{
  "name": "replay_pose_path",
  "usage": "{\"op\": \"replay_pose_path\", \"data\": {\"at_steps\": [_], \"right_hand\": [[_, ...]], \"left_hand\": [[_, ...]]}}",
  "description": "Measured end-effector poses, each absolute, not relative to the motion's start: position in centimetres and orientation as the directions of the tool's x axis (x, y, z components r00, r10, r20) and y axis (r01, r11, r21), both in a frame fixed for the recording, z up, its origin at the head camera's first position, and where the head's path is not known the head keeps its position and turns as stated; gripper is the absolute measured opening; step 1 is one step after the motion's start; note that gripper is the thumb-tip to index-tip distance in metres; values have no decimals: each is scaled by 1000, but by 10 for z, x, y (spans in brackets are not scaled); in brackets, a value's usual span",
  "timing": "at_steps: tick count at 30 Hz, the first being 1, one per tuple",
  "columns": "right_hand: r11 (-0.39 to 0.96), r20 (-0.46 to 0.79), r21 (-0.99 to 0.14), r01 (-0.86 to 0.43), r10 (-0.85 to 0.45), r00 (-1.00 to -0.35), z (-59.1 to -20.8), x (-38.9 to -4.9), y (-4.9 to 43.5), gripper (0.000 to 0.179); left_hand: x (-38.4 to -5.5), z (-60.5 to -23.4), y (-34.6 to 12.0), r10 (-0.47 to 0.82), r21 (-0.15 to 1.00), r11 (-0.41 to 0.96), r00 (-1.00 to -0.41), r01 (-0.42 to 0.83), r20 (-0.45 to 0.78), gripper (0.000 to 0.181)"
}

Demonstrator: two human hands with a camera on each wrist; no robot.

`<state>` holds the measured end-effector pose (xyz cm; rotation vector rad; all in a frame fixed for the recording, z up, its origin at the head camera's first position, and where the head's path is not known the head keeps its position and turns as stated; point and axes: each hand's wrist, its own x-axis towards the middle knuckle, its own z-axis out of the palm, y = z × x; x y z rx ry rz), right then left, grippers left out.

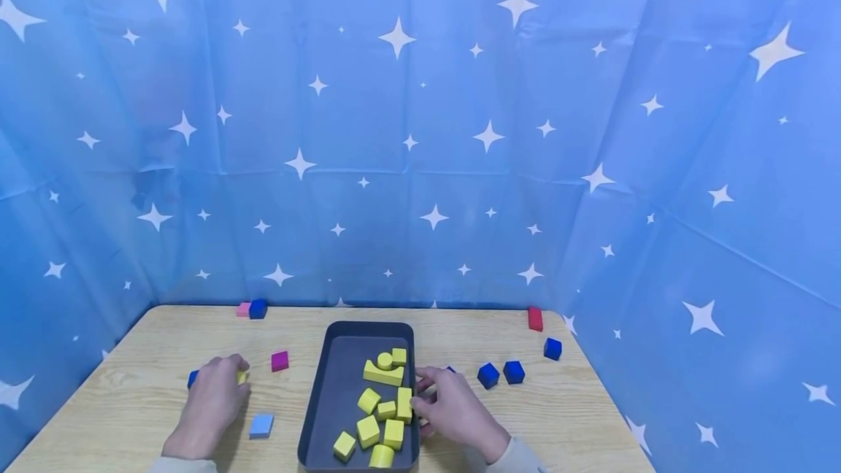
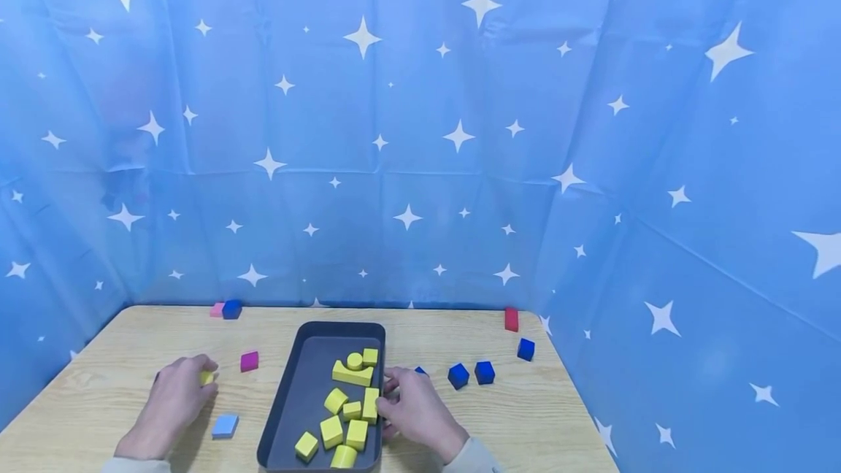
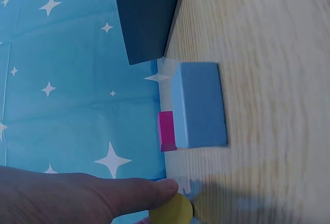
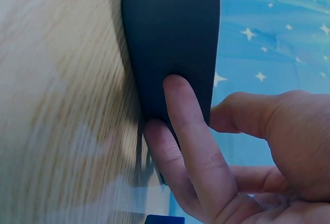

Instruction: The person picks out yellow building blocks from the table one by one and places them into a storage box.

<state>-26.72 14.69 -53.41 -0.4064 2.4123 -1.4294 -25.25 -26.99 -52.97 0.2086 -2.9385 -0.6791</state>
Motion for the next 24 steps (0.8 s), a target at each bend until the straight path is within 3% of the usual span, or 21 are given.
{"op": "replay_pose_path", "data": {"at_steps": [24], "right_hand": [[474,-140,-878,-64,-383,-913,-532,-267,146,59]], "left_hand": [[-250,-506,-228,-47,440,896,-974,57,220,26]]}}
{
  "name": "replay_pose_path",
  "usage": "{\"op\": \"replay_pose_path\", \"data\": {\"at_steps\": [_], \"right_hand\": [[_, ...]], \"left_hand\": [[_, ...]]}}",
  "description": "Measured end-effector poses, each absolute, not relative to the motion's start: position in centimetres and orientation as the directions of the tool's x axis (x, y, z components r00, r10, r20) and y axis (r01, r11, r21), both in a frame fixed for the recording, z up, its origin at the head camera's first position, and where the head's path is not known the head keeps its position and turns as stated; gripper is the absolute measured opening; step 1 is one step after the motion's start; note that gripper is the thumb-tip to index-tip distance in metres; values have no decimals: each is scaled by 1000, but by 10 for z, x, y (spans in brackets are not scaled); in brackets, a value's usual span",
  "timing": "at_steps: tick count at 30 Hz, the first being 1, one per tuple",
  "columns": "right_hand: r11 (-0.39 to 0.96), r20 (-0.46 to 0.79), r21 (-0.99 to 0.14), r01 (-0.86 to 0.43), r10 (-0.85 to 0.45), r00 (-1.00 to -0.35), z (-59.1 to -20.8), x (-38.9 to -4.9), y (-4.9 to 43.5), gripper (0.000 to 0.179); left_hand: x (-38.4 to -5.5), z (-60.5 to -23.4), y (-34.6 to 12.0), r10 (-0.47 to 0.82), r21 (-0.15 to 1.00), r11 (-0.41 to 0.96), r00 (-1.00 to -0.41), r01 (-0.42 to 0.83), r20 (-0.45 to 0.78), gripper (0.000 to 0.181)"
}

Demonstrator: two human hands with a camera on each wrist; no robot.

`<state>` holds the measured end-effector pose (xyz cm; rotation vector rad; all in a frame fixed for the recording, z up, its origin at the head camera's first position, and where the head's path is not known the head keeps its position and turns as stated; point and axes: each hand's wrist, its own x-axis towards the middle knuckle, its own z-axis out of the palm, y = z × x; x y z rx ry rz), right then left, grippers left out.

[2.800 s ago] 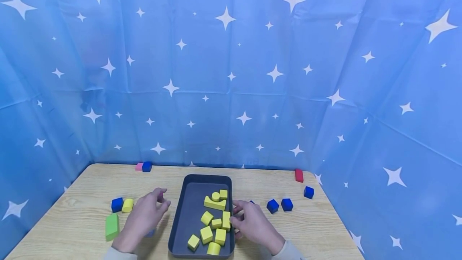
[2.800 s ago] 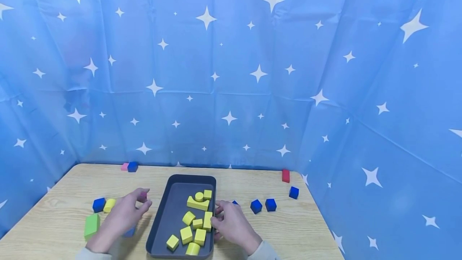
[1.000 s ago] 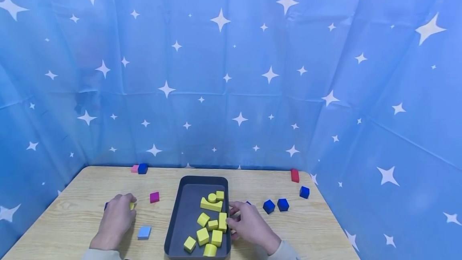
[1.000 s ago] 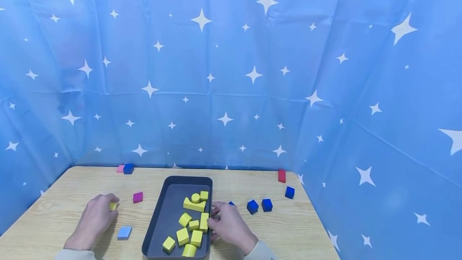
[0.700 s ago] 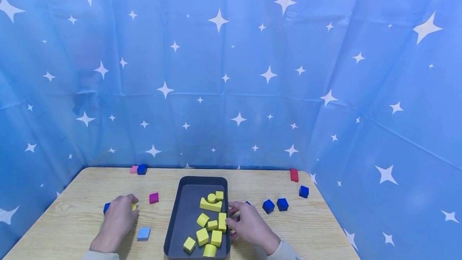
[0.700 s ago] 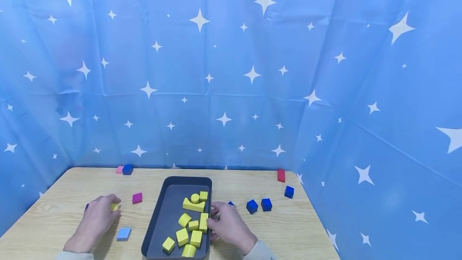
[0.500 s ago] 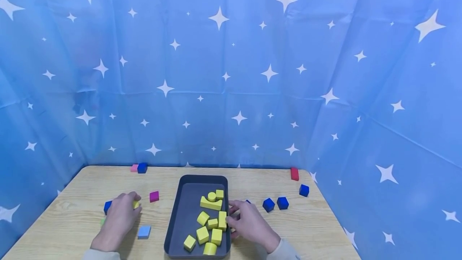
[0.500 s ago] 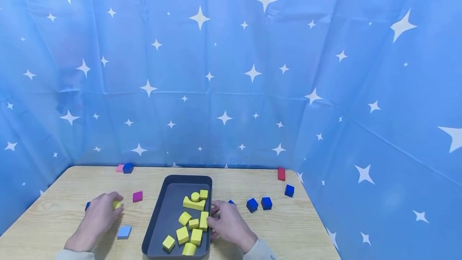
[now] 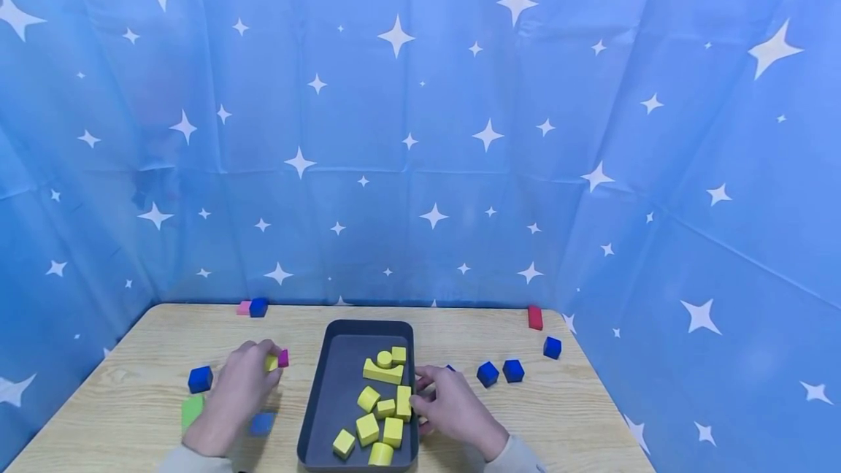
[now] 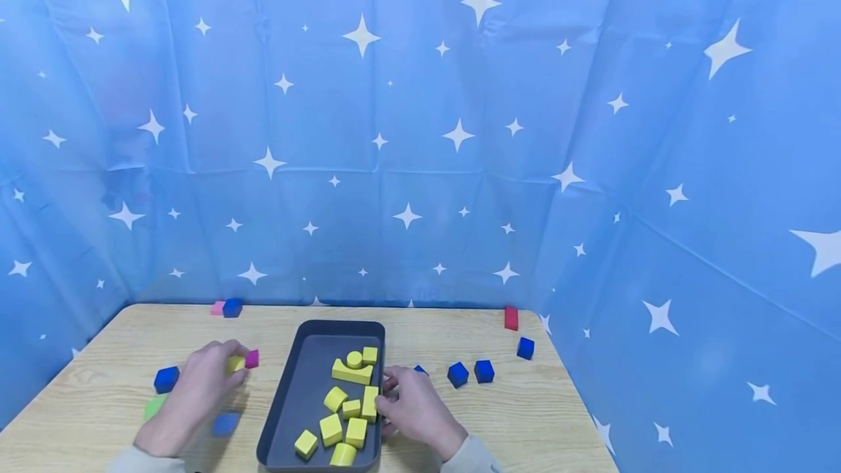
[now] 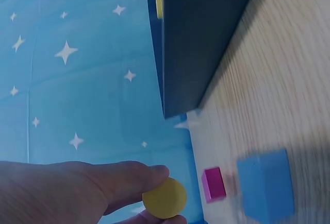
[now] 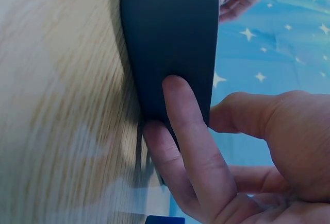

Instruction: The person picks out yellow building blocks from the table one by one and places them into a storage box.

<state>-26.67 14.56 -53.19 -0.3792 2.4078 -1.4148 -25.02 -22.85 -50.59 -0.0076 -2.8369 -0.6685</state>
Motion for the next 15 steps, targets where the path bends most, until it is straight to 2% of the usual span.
{"op": "replay_pose_path", "data": {"at_steps": [15], "right_hand": [[479,-136,-875,-70,-382,-914,-533,-266,145,58]], "left_hand": [[-248,-501,-189,29,457,880,-975,129,220,31]]}}
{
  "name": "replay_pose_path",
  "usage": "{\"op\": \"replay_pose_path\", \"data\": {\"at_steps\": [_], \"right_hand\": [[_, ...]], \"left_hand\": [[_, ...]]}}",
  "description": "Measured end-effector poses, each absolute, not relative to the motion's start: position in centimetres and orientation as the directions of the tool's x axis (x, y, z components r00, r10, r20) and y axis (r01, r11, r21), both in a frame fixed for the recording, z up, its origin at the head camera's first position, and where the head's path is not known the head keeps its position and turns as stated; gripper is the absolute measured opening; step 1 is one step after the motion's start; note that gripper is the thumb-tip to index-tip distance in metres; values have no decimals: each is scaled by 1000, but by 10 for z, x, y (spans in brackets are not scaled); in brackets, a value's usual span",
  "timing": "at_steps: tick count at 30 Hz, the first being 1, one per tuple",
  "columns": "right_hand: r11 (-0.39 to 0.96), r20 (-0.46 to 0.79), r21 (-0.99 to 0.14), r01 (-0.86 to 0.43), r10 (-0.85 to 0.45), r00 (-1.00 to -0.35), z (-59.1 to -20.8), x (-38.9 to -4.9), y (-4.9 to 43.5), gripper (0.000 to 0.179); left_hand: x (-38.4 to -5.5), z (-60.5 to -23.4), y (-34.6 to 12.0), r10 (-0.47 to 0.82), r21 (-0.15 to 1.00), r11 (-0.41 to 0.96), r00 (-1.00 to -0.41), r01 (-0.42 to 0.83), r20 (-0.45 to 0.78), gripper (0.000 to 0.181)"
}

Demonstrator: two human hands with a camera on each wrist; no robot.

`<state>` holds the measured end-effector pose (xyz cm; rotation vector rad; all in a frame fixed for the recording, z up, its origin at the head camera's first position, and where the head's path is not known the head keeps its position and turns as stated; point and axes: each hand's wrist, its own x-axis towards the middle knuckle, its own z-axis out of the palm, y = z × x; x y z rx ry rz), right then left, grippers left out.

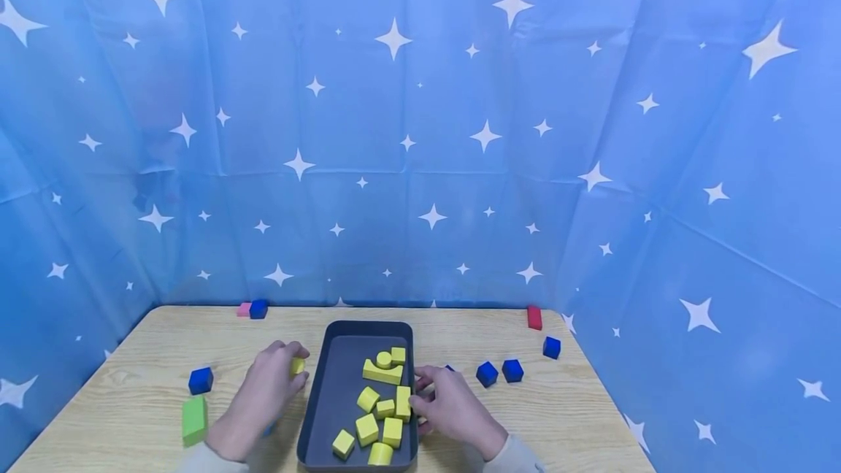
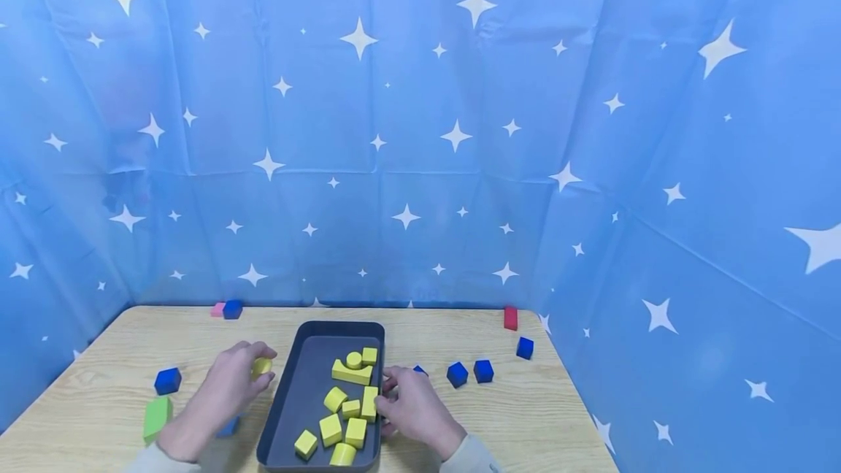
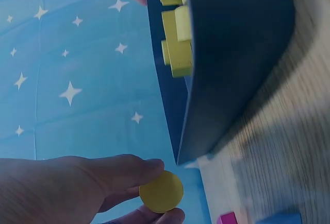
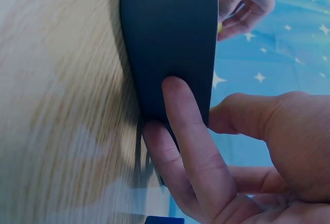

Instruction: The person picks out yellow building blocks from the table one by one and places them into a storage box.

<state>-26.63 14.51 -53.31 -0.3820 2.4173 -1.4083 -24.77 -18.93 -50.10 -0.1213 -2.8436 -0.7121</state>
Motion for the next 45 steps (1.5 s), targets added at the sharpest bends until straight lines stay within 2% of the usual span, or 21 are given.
{"op": "replay_pose_path", "data": {"at_steps": [18,34,45], "right_hand": [[487,-109,-868,-101,-384,-917,-532,-263,145,60],[477,-116,-875,-88,-383,-916,-533,-264,145,57],[479,-109,-872,-99,-388,-915,-533,-264,146,57]], "left_hand": [[-246,-503,-145,75,495,856,-984,148,163,27],[-247,-514,-135,165,507,838,-979,203,120,25],[-247,-521,-133,207,520,818,-969,247,134,25]]}}
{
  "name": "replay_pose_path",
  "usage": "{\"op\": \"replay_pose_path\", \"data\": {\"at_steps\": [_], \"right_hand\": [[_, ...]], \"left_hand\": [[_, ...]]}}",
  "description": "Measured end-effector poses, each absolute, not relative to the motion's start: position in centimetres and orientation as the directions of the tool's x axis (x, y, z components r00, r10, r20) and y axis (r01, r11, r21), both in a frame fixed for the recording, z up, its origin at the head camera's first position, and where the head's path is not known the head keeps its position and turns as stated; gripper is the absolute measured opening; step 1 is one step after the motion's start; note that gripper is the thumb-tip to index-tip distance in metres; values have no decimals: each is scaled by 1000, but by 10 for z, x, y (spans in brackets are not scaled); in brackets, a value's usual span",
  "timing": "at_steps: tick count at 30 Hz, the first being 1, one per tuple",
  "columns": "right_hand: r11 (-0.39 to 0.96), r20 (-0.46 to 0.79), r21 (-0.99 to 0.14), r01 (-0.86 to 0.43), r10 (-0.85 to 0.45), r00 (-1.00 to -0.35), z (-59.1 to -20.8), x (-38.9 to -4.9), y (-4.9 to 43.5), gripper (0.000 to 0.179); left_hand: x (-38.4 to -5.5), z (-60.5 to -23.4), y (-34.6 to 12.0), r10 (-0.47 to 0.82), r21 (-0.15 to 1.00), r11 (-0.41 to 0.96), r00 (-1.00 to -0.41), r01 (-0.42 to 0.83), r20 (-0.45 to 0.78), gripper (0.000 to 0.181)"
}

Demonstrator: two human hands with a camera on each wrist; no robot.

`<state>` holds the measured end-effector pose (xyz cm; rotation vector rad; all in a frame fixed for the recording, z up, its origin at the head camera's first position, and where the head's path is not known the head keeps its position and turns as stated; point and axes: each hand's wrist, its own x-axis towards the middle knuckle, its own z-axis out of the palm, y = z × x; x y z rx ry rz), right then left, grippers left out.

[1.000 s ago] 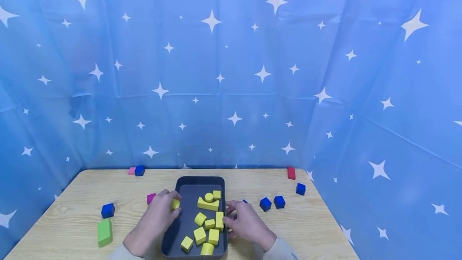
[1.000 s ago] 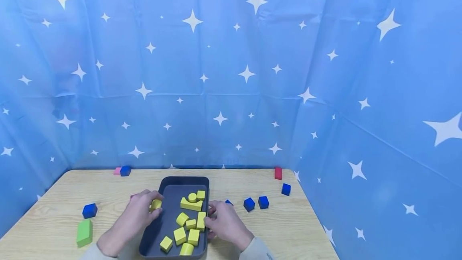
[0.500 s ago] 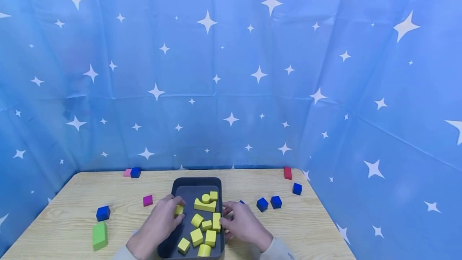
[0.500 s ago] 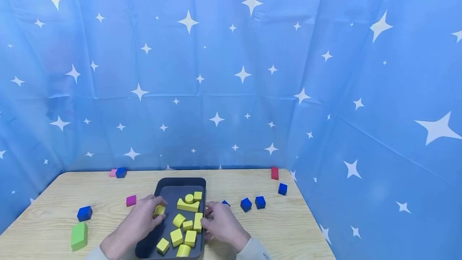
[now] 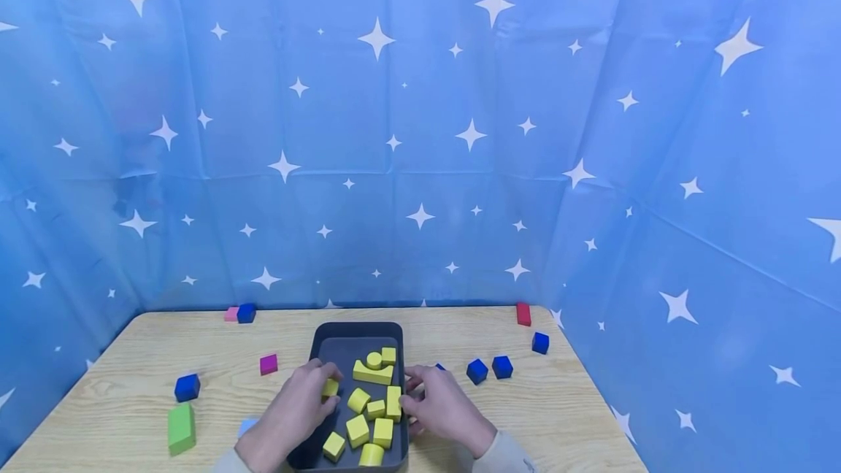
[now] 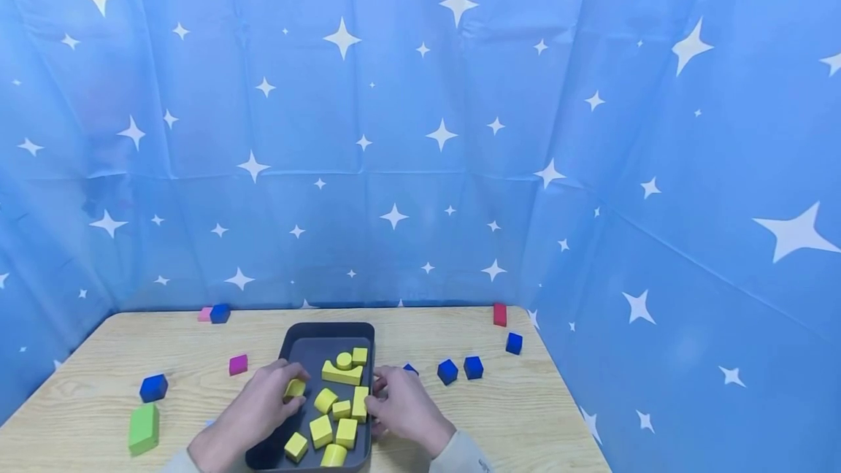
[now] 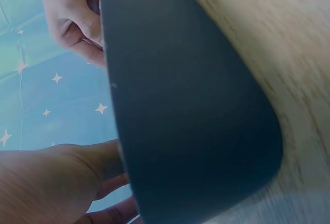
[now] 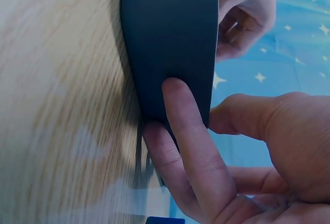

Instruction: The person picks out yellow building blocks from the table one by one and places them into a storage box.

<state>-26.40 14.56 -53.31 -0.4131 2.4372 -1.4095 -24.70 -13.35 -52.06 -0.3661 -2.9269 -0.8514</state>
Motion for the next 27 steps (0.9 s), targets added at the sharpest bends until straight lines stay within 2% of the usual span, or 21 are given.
{"op": "replay_pose_path", "data": {"at_steps": [27], "right_hand": [[484,-103,-868,-111,-395,-913,-531,-261,147,57]], "left_hand": [[-240,-510,-140,132,478,856,-977,197,167,24]]}}
